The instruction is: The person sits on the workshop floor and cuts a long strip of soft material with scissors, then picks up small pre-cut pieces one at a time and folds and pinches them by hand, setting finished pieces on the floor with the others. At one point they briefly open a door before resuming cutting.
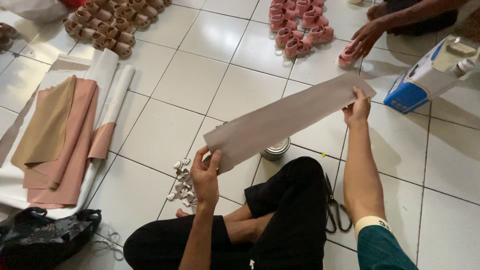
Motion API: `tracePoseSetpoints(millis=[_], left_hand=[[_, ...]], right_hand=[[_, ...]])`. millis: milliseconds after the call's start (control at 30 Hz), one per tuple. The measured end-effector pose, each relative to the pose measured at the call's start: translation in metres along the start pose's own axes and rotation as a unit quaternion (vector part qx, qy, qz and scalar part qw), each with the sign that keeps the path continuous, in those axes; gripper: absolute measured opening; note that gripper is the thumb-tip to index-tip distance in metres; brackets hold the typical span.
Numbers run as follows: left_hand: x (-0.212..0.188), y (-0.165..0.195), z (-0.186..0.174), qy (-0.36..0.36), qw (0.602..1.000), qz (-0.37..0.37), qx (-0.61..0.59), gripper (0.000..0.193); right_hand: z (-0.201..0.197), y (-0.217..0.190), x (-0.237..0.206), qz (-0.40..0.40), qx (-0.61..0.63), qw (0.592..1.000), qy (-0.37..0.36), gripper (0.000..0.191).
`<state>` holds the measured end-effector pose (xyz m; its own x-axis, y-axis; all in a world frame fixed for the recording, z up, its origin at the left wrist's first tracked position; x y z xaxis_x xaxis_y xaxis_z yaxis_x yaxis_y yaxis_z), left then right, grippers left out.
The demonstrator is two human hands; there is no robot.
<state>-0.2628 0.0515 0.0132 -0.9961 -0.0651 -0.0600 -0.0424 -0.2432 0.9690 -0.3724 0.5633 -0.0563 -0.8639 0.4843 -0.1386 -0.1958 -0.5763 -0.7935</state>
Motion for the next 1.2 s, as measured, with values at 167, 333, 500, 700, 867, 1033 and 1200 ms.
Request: tracePoseSetpoints(millis=[167, 333, 500, 700, 867, 1033, 1200], left_hand=[[-0.007, -0.099, -0.041, 0.061, 0.993, -0.105, -0.001, 0.039], [-0.009, -0.159, -0.068, 0.087, 0.983, -0.155, 0.038, 0.039], [-0.012, -0.165, -0.083, 0.047, 0.989, -0.134, -0.028, 0.038], [-0.025, -0.144, -0.1, 0.031, 0.998, -0.051, 0.01, 0.035], [-0.031, -0.135, -0.098, 0.023, 0.995, -0.065, 0.069, 0.036], [-0.038, -0.126, -0.095, -0.012, 0.997, -0.06, 0.044, 0.044], [-0.039, -0.114, -0.085, -0.057, 0.996, -0.051, -0.044, 0.051]], right_hand=[[-0.018, 0.04, -0.02, 0.129, -0.287, 0.947, 0.07, 0.038], [-0.051, 0.053, -0.06, 0.036, -0.631, 0.767, 0.109, 0.06], [-0.099, 0.077, -0.211, -0.08, -0.724, 0.685, -0.005, 0.039], [-0.145, 0.109, -0.345, -0.062, -0.748, 0.659, -0.046, 0.064], [-0.133, 0.09, -0.342, -0.072, -0.706, 0.704, -0.016, 0.069], [-0.09, 0.087, -0.349, 0.001, -0.584, 0.811, -0.044, 0.038], [0.017, 0.232, -0.408, 0.427, -0.136, 0.821, -0.354, 0.033]])
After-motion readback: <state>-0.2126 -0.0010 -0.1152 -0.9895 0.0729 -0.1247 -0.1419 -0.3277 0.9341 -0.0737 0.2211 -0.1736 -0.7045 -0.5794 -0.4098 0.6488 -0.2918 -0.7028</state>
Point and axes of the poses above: each hand's wrist, its own x-axis towards the middle knuckle, its own z-axis out of the palm, y = z × x, the point moved 9 cm from there along x, towards the middle knuckle, and after that the axes turned 4 degrees about -y, right-handed, at the moved point
